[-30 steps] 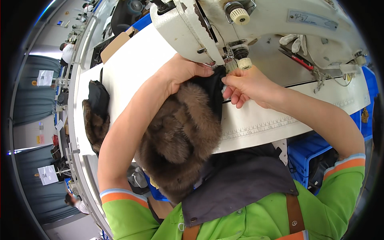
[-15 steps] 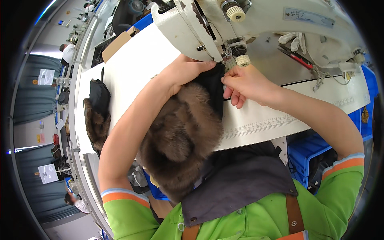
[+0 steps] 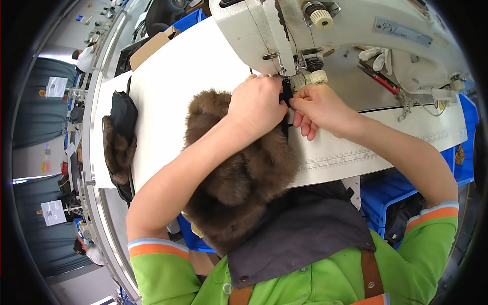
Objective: Sewing a fur hat using an industrial sewing machine.
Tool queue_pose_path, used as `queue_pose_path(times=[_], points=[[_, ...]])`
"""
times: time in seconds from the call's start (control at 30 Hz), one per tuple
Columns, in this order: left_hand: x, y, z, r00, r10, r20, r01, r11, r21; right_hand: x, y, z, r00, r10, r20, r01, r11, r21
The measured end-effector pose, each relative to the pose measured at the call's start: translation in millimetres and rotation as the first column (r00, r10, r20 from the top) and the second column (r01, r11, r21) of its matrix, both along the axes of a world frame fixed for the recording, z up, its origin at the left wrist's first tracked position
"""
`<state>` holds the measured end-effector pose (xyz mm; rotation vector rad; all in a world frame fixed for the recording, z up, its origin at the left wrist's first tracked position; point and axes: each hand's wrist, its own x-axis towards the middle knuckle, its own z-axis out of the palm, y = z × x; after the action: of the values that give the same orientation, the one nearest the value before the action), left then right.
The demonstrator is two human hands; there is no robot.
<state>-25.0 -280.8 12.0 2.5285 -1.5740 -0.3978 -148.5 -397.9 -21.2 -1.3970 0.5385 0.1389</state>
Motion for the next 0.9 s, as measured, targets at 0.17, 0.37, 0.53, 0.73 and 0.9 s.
queue_pose_path(times=[0.17,0.37,0.53,0.73,0.9], points=[[-2.7,16.4,-11.6,0.999,0.04,0.001,-0.038,0.946,-0.321,-0.8,-2.3,3.8,1.0,-0.001,-0.028,0.001,1.0,-0.019],[-4.4,4.7,-2.9,0.93,0.281,-0.235,-0.317,0.939,-0.132,-0.1,-7.2,4.5,0.999,0.036,-0.012,-0.036,0.999,-0.009],[-2.8,2.5,-7.5,0.979,0.178,-0.103,-0.19,0.974,-0.123,1.3,-6.5,4.0,0.999,0.036,-0.016,-0.036,0.999,-0.006],[-6.0,11.8,-5.1,0.979,0.151,-0.138,-0.181,0.954,-0.24,0.1,-4.3,3.5,0.999,0.039,0.017,-0.038,0.998,-0.049],[-1.2,19.1,-0.2,0.945,0.104,-0.31,-0.187,0.949,-0.253,1.9,-4.2,1.9,0.999,0.0,0.041,-0.001,1.0,0.028]])
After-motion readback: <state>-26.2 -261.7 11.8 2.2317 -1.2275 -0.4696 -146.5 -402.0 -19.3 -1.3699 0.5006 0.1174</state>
